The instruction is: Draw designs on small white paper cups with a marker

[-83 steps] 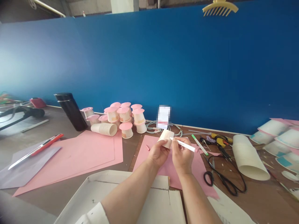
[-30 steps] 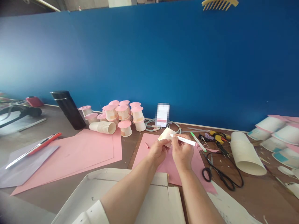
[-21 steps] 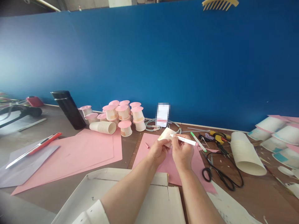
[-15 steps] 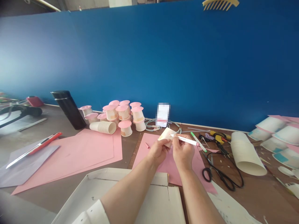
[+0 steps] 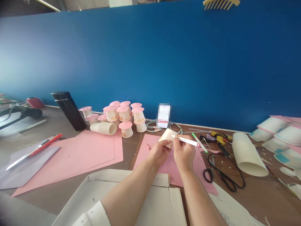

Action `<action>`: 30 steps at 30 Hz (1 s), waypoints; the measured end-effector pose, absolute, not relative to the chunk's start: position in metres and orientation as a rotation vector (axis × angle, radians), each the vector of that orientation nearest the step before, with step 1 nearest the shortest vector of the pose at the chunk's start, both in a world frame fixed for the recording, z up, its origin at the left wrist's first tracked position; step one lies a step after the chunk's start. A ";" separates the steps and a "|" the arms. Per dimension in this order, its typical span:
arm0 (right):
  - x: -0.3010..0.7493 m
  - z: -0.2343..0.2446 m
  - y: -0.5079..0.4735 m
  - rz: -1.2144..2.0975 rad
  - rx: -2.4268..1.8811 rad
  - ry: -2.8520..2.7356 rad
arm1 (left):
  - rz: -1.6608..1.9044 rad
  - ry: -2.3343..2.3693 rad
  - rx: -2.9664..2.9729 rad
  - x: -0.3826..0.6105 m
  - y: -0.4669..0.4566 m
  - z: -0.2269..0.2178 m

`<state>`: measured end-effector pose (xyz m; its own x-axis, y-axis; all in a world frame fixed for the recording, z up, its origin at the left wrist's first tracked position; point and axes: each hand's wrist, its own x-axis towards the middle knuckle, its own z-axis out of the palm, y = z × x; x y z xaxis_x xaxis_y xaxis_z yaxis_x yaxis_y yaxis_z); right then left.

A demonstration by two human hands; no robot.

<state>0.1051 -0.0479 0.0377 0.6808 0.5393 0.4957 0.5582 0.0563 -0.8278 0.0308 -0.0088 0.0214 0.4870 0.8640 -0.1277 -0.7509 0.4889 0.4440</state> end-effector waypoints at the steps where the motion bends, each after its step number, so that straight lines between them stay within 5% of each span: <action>1: 0.105 0.037 -0.048 -0.022 -1.589 -0.923 | 1.005 0.356 0.346 0.031 -0.009 0.022; 30: 0.106 0.038 -0.048 -0.050 -1.608 -0.920 | 0.974 0.392 0.292 0.030 -0.009 0.024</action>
